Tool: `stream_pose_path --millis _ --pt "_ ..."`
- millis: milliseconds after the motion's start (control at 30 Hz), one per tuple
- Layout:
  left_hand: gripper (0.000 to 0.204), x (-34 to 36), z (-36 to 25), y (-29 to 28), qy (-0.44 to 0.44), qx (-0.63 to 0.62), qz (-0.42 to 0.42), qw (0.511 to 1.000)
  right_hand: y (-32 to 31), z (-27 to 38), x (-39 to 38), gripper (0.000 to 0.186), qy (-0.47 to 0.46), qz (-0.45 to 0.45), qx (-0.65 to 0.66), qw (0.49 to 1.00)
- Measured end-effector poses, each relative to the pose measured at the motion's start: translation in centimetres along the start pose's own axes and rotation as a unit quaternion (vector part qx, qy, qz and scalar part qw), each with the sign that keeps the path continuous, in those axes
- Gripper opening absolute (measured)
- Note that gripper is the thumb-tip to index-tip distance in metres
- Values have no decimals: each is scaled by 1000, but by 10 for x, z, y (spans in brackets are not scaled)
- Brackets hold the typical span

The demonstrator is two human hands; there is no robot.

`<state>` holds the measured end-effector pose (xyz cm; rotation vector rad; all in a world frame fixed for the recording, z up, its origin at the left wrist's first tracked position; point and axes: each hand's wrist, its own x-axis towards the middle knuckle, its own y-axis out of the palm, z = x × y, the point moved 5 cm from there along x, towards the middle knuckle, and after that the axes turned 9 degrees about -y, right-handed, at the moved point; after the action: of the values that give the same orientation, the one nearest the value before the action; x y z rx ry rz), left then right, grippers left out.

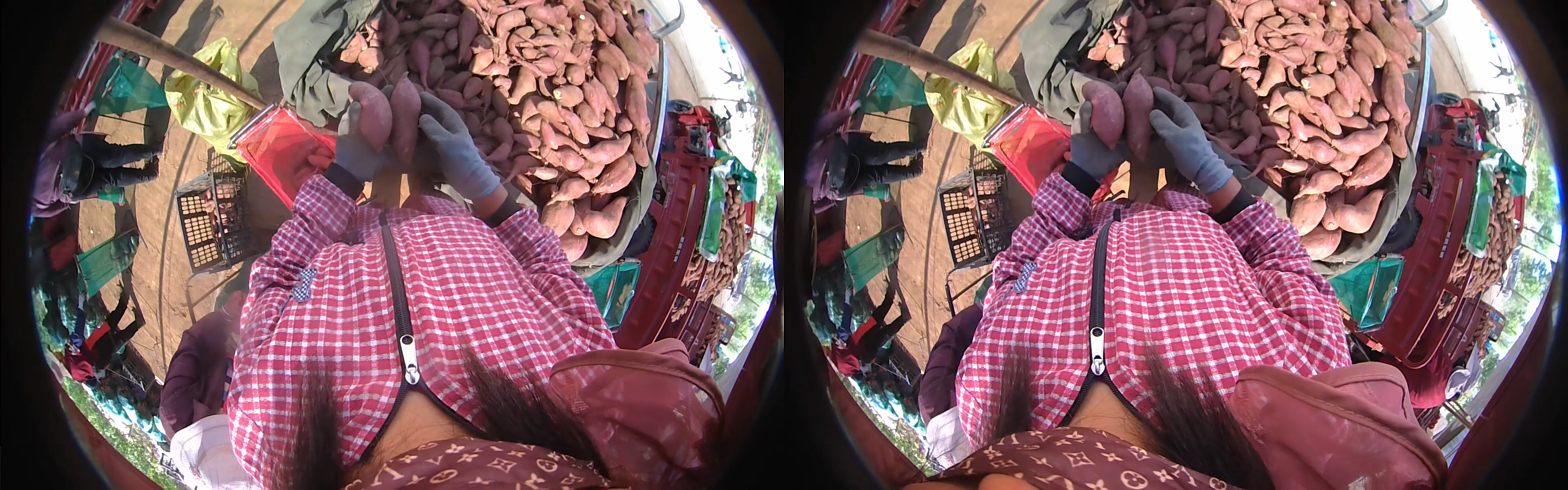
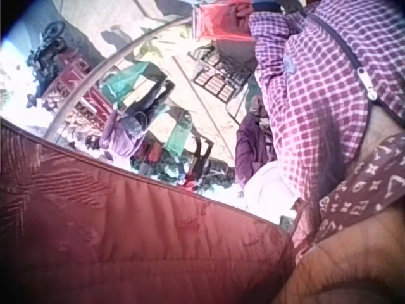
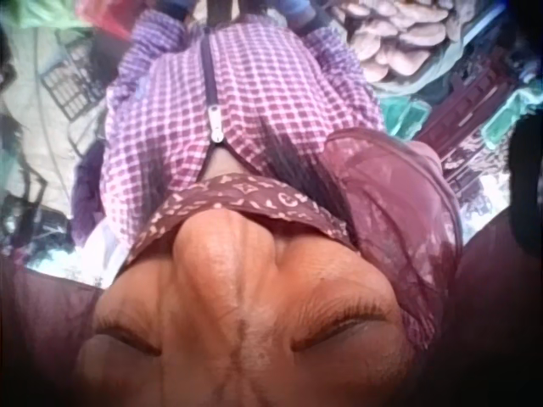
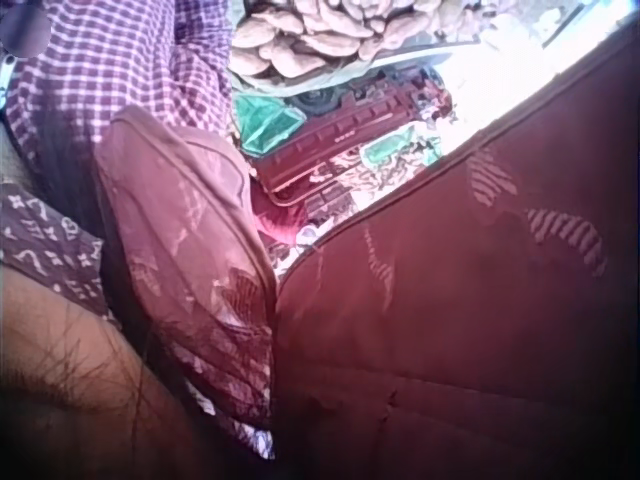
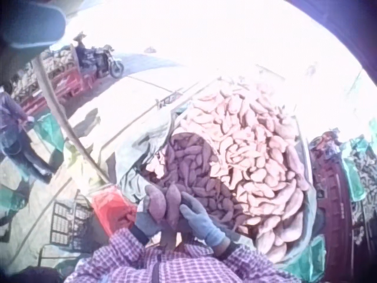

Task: The person repeatedly picks sweet potatoes from a large pile and places them into a red plastic basket. The person wears gloves and continues the sorting process throughout the clip.

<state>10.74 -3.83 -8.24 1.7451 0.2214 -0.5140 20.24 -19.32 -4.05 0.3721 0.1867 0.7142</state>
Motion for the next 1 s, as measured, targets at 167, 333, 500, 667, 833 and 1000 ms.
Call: stream_pose_path --millis 167,333,500,667,833,1000 --pt "80 -10 -4 -1 -14 14 -12 1000 9 -12 13 66 -20 34 -41 998" --pt "78 -8 -5 1 -12 6 -1 1000 14 0 16 76 -10 34 -75 997" --pt "76 -43 -47 -47 44 -20 3 999 50 25 16 77 -2 156 -127 980" --pt "71 -134 -95 -52 139 -59 108 983 65 69 5 44 -1 137 -71 988" --pt "74 -167 -113 -187 140 105 -352 920 -2 29 -26 44 81 17 -58 995" --pt "66 -172 -103 -285 30 161 -555 815 -72 56 -69 40 64 -61 -173 981"
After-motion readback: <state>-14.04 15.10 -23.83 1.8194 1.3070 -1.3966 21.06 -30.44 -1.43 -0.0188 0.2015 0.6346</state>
